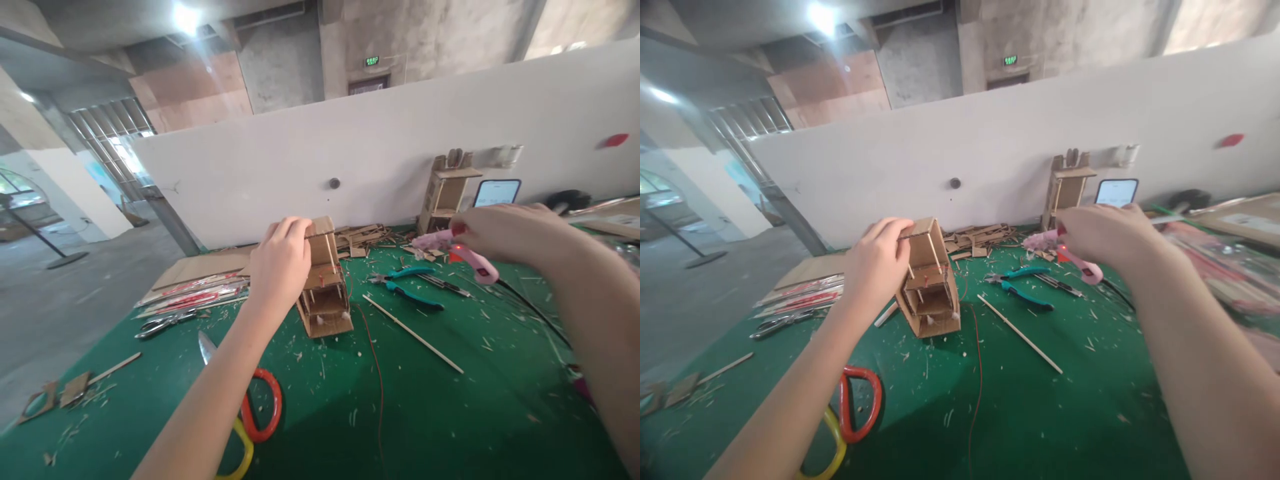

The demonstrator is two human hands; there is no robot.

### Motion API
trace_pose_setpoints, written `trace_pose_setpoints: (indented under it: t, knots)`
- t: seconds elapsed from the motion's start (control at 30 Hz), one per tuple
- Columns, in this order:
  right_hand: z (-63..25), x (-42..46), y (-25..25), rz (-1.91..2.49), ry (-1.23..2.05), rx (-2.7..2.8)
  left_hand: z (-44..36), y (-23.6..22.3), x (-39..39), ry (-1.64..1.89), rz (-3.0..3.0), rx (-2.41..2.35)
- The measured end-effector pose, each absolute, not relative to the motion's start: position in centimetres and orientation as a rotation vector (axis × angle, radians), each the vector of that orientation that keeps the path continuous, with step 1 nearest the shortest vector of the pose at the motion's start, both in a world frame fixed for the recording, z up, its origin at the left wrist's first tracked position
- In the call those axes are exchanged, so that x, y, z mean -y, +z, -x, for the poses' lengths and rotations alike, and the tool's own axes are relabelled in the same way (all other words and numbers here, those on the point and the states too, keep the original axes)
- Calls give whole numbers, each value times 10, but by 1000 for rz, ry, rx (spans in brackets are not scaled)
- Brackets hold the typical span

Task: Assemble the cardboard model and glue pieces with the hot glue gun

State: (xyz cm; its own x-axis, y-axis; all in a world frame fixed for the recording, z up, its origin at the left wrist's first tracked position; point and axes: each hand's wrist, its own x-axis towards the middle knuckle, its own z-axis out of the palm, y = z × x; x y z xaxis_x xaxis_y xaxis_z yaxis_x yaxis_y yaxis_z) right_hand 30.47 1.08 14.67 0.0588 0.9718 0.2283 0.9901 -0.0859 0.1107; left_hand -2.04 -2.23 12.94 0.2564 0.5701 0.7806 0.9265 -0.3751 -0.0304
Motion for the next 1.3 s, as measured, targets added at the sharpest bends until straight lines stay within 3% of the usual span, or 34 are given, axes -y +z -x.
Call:
trace_pose_setpoints:
  t: [0.23, 0.5, 0.97, 1.3]
  knots:
    - [-277, -35, 152, 2233, -529, 2151, 21, 131, 23, -943, 2056, 1379]
    - [-274, -57, 115, 2009, -571, 2286, 21, 131, 24, -920, 2055, 1368]
    - [-282, -75, 68, 1814, -493, 2371, 19, 131, 24, -933, 2098, 1360]
    - [-276, -68, 66, 1721, -530, 2350, 20, 129, 23, -969, 2105, 1339]
